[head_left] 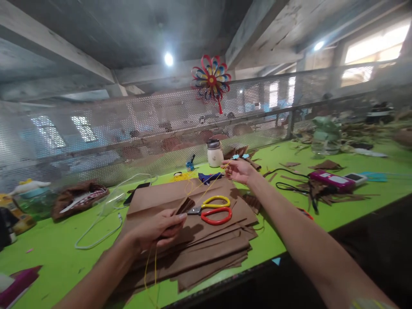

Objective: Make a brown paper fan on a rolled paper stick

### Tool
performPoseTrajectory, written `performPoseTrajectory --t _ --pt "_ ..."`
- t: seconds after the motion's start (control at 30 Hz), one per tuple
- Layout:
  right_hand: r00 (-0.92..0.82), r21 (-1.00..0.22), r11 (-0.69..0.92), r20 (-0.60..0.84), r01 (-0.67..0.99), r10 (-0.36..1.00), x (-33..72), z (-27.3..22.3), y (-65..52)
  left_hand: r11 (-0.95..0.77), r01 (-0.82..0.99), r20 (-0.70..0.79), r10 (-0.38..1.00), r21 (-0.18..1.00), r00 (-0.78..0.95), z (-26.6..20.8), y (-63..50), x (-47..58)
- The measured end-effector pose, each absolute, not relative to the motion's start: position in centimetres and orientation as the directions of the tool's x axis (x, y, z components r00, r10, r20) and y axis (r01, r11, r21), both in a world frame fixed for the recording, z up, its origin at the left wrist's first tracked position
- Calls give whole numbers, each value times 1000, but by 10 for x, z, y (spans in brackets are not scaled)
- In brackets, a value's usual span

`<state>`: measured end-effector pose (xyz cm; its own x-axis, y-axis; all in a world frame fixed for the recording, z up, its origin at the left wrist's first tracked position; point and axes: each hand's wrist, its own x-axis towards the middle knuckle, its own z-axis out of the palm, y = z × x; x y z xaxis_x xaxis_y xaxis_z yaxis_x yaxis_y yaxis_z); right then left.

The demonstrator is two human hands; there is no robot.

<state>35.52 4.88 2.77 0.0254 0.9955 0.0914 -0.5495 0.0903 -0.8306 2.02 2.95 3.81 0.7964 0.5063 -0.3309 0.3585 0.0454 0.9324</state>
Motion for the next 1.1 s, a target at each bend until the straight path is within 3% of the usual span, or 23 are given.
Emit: performPoseTrajectory --t 0.43,0.63,0.77,0.87,0.93,0.97,1.03,1.1 --pt "179 -779 154 54 -608 982 361 29 46 202 284 -346 450 937 823 13 46 27" --pt "391 -874 176 -17 -454 920 369 23 54 219 267 -341 457 938 821 8 49 24" --pt "495 -949 110 -53 -295 867 374 28 51 231 246 -326 436 941 839 6 50 24" --pt "399 -980 -3 -84 -200 913 351 36 40 237 236 -320 433 942 843 8 49 26" --pt "239 -987 -93 -123 -131 963 321 37 31 239 226 -313 442 945 841 11 47 27" --pt "126 -986 -142 -152 -85 980 305 35 27 239 218 -307 449 946 839 13 46 27" --pt "-284 -971 -204 -233 128 930 275 26 22 236 206 -296 464 950 835 17 43 27" --pt "-423 -976 -171 -212 133 881 253 15 22 228 204 -292 472 952 832 19 40 27"
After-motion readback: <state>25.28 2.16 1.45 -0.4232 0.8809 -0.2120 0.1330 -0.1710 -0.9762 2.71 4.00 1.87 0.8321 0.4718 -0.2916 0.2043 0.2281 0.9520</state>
